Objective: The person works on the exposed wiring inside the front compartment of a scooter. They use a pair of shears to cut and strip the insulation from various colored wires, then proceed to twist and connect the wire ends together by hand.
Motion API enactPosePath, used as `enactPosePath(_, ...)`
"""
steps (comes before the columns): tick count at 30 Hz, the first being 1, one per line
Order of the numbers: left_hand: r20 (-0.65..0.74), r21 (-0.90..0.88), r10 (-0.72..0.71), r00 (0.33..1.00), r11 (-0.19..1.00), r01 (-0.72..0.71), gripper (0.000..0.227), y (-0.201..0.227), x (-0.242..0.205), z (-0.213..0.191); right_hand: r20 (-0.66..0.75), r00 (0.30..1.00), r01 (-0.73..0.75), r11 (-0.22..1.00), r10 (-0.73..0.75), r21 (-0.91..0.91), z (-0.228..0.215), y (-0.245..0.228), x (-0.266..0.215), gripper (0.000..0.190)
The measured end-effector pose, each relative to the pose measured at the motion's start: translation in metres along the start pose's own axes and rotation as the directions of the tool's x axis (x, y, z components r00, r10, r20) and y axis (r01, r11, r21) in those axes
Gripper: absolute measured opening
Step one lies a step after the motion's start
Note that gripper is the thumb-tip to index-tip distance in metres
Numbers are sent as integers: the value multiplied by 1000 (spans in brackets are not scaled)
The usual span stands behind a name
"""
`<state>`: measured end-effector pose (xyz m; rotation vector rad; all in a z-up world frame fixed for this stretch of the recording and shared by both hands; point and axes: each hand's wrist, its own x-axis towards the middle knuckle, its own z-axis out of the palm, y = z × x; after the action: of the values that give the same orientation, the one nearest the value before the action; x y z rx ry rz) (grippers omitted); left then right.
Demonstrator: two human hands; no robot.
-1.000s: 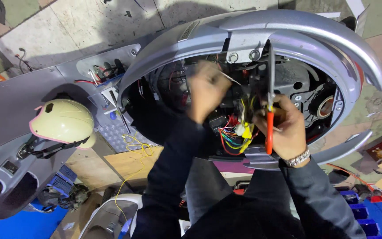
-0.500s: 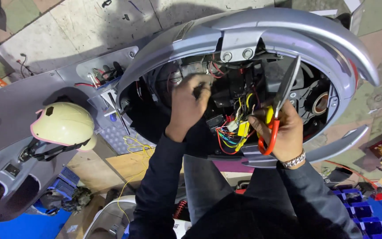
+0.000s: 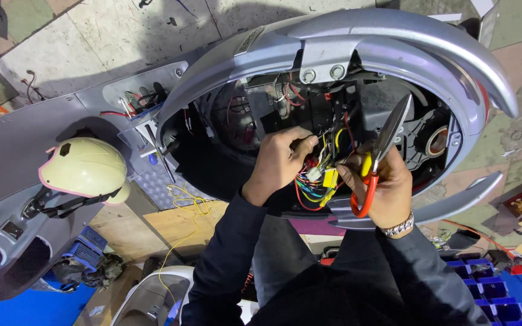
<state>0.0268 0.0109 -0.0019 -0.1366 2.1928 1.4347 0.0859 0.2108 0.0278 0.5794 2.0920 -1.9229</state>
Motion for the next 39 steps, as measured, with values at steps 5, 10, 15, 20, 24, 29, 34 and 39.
enactPosePath(5, -47, 76, 6, 999, 997, -2, 16, 7, -7, 2, 5, 1000, 2, 1000, -2, 29, 2, 0, 1, 42)
enactPosePath(10, -69, -20, -70, 995, 997, 69, 12, 2, -18, 4, 15, 1000, 6, 1000, -6, 21, 1, -1, 2, 41)
enactPosePath(15, -92, -234, -219, 971, 953, 192, 7, -10, -26, 10, 24, 1000, 2, 999, -3, 40, 2, -2, 2, 42)
enactPosePath(20, -137, -292, -256, 957, 933, 208, 13, -13, -34, -9, 16, 999, 29, 1000, -29, 6, 0, -1, 1, 43)
enactPosePath(24, -216, -164, -207, 954, 971, 174, 22, 18, -35, -20, 11, 999, 43, 999, -43, 12, 7, -9, 0, 44)
enactPosePath(29, -97, 1, -107, 990, 994, 107, 35, 27, -8, -3, 15, 998, 66, 997, -65, -42, 6, -7, -1, 45)
enactPosePath(34, 105, 273, -193, 976, 949, 158, 38, 43, 12, -3, 64, 995, 83, 991, -76, -102, 7, -18, -3, 42)
enactPosePath(39, 144, 443, -241, 960, 883, 155, 39, 0, 23, 5, 69, 994, 96, 990, -89, -106, 6, -15, -3, 40)
